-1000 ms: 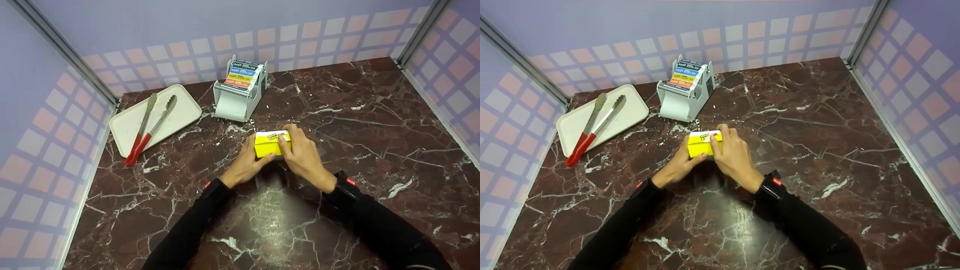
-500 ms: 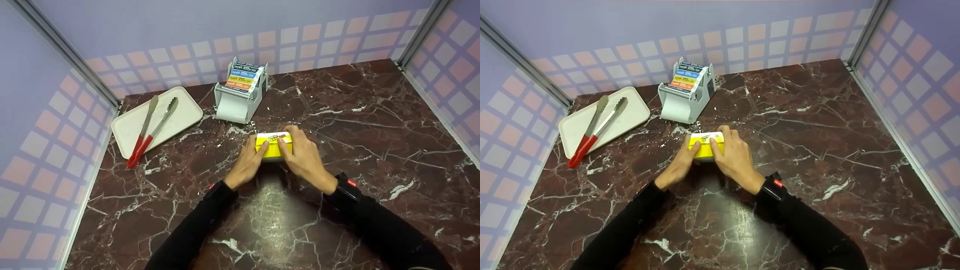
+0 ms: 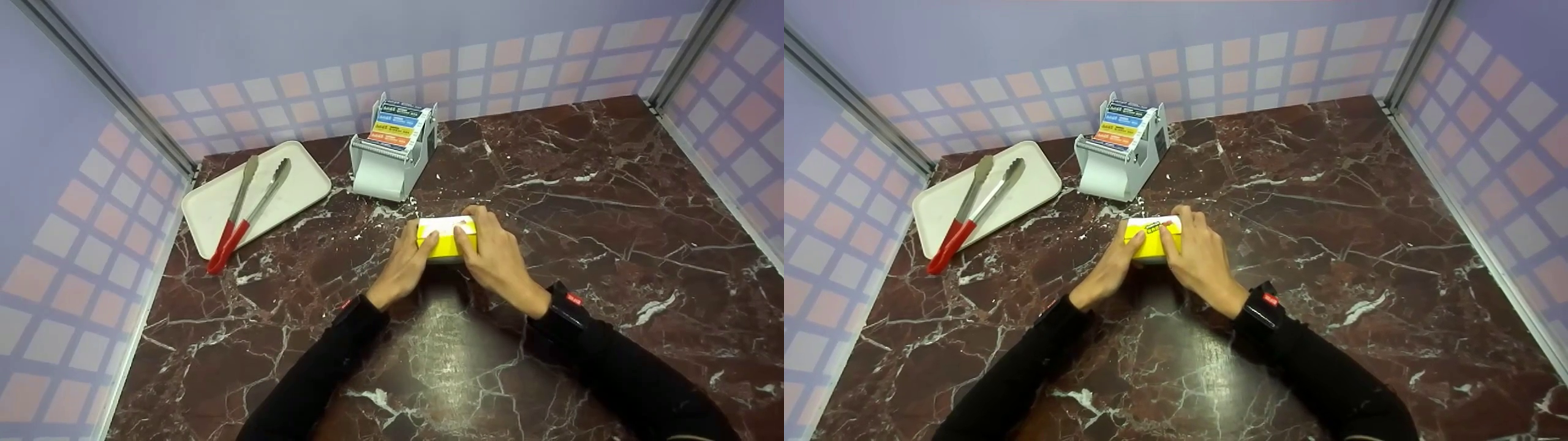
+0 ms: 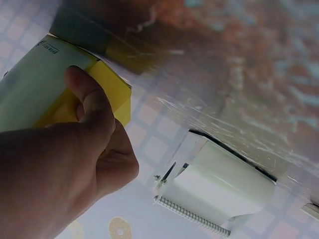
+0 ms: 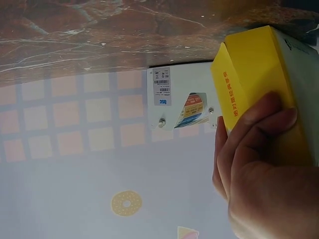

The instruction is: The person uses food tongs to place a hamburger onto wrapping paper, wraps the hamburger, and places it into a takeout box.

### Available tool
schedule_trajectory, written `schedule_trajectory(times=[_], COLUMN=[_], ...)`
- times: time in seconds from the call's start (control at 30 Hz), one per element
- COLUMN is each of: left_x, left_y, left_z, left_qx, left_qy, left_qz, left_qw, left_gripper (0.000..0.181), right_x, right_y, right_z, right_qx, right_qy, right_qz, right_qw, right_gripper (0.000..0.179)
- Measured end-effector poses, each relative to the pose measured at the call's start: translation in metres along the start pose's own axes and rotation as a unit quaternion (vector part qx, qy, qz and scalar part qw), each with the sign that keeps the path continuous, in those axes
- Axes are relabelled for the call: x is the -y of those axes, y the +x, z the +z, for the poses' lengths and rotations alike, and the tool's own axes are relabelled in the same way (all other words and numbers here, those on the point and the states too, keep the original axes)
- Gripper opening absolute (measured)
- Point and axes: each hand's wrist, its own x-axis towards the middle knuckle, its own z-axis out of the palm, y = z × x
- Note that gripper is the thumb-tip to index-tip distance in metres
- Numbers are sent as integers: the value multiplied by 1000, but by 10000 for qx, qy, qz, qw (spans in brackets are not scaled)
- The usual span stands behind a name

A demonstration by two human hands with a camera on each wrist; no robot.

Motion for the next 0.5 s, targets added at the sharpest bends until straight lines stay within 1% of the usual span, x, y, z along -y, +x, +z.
schedule_trajectory(times=[0.17, 0.23, 0.3, 0.43, 0.5], left_x=[0, 0, 0, 1, 2], left_y=[0, 0, 0, -1, 0], left_z=[-1, -2, -3, -4, -4], left_qx=[-30, -61, -74, -77, -108], left_qy=[-44, -51, -47, -14, -30], left_qz=[-39, -46, -55, -24, -8], left_qw=[10000, 10000, 9999, 10000, 9999], left_gripper=[53, 52, 51, 50, 48], right_x=[-3, -4, -5, -7, -9], right_y=[-3, -6, -8, -13, -14], right_z=[1, 1, 0, -3, -4], right_qx=[-5, 23, 82, 263, 368], right_qy=[74, 93, 86, 158, 204], right_qz=[-147, -213, -257, -299, -351], right_qw=[9999, 9997, 9996, 9991, 9985], right_gripper=[41, 47, 57, 87, 99])
